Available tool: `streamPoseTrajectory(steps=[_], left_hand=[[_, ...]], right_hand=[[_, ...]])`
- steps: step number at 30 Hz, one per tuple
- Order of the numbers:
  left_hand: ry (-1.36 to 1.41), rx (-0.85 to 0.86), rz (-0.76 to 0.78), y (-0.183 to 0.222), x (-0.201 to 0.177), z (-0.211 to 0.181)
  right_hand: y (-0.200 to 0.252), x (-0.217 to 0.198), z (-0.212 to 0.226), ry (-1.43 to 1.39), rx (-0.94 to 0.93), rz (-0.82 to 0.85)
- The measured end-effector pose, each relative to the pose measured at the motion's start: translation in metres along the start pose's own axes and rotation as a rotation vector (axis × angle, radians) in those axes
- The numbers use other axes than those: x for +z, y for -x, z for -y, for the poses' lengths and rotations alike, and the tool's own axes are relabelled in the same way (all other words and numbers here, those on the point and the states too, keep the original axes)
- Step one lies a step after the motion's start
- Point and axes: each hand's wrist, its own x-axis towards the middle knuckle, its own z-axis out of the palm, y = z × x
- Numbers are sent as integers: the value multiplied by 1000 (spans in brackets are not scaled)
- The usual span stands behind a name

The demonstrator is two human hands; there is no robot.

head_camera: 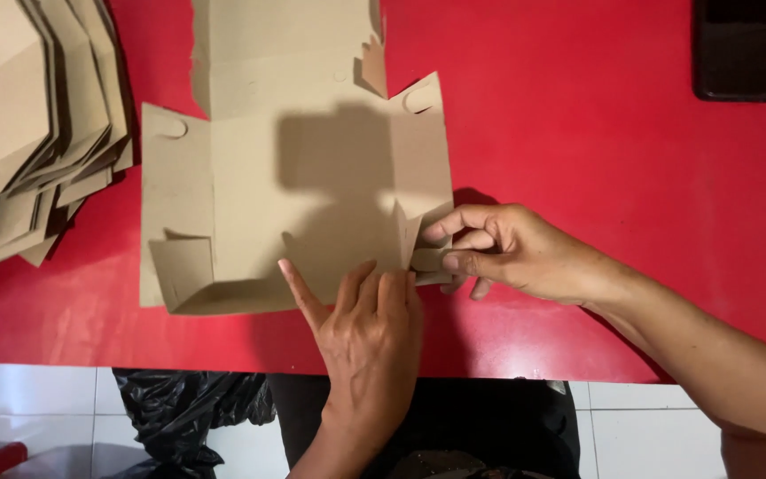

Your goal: Folding and assembling cardboard boxes from flat templates by folding edges and tucking in tabs.

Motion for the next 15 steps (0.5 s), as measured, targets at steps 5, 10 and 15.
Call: streamPoseTrajectory(steps=[5, 10, 15], left_hand=[[66, 11, -2, 6, 2, 1], [90, 41, 29, 6, -1, 4], [70, 102, 87, 9, -5, 6]], right_hand=[[-5, -1, -12, 110, 17, -75], [-5, 5, -15, 124, -137, -32], [-7, 13, -22, -57, -54, -111]])
